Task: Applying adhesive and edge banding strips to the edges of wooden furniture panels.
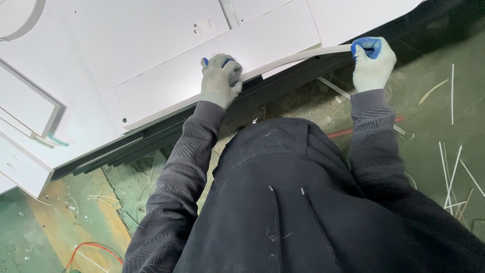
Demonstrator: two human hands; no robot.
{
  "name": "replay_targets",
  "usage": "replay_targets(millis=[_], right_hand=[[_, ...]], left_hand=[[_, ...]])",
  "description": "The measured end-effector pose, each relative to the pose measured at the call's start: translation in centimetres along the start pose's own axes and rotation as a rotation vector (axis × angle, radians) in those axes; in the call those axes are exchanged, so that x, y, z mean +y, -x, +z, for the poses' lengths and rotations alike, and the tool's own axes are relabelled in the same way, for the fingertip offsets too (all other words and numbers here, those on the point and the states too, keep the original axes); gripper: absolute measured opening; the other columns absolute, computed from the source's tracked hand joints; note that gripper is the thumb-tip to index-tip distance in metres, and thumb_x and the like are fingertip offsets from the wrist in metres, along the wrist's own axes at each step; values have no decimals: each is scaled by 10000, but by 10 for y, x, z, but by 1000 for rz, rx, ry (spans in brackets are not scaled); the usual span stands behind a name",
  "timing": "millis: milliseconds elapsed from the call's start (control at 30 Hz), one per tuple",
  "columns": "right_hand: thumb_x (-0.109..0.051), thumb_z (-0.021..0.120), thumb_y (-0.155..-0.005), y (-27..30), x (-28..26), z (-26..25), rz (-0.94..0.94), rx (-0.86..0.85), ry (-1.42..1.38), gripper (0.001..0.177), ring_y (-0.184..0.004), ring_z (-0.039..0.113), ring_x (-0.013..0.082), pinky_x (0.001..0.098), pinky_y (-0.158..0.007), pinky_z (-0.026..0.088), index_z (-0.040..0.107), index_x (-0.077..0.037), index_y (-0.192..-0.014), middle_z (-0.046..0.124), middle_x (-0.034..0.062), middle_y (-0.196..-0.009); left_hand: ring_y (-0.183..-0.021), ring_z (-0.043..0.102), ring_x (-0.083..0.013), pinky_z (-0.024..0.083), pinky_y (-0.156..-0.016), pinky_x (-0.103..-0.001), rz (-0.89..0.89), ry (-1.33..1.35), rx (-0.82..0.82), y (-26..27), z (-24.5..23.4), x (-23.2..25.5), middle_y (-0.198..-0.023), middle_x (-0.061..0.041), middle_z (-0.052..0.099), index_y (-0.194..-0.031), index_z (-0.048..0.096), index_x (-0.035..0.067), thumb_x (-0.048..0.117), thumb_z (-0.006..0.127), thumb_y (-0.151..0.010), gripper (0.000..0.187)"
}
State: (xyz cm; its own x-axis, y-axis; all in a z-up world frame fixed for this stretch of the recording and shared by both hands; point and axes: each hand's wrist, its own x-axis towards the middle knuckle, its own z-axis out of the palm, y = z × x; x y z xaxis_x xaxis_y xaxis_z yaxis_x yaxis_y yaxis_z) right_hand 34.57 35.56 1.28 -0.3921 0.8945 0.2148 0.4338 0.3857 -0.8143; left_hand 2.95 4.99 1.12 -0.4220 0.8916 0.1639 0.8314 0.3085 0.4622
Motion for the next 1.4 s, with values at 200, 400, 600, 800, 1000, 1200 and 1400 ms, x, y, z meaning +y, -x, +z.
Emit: replay_targets(millis=[200,400,600,800,1000,1200,1400], right_hand=[[4,865,-1124,-3,-2,1,61,-15,-17,87,-1012,798,203,362,-962,707,818,-60,-1159,847,90,-1084],[16,861,-1104,-7,2,5,52,-6,-49,89,-975,781,187,353,-938,692,824,-62,-1128,838,73,-1046],[1,858,-1112,-7,-3,5,88,-20,-36,81,-1012,806,198,358,-972,702,830,-70,-1139,856,84,-1074],[-4,863,-1113,-10,2,7,65,-25,-39,73,-1022,813,208,367,-970,707,832,-63,-1144,860,97,-1088],[-26,851,-1126,-14,-8,7,106,-52,-40,53,-1062,829,212,375,-1016,712,834,-69,-1152,870,94,-1113],[-23,843,-1134,-18,1,10,79,-61,-46,44,-1056,827,216,358,-996,711,834,-55,-1162,863,105,-1114],[-22,841,-1122,-22,4,15,118,-67,-77,64,-1054,826,199,341,-979,719,844,-63,-1170,867,91,-1113]], left_hand=[[-1587,448,-374,69,-1280,-921,-99,99,-358,-28,-47,40,-1562,-75,634,-1426,811,250,689,864,-867,713],[-1471,562,-392,154,-1183,-1025,80,15,-224,-54,8,35,-1459,-84,690,-1291,833,246,528,935,-918,479],[-1454,590,-356,127,-1180,-1025,88,29,-188,-65,19,42,-1431,-49,681,-1254,830,255,372,1025,-844,469],[-1510,563,-361,46,-1181,-1046,75,69,-216,-66,17,45,-1496,-65,665,-1222,854,240,333,999,-870,392],[-1512,550,-363,83,-1182,-1044,86,54,-222,-67,18,45,-1505,-74,651,-1170,844,227,380,990,-880,359],[-1509,548,-352,63,-1189,-1031,94,61,-205,-65,20,45,-1493,-53,654,-1124,842,231,393,973,-889,314],[-1529,531,-347,58,-1189,-1038,93,66,-206,-64,19,45,-1499,-53,646,-1148,843,229,377,994,-892,332]])
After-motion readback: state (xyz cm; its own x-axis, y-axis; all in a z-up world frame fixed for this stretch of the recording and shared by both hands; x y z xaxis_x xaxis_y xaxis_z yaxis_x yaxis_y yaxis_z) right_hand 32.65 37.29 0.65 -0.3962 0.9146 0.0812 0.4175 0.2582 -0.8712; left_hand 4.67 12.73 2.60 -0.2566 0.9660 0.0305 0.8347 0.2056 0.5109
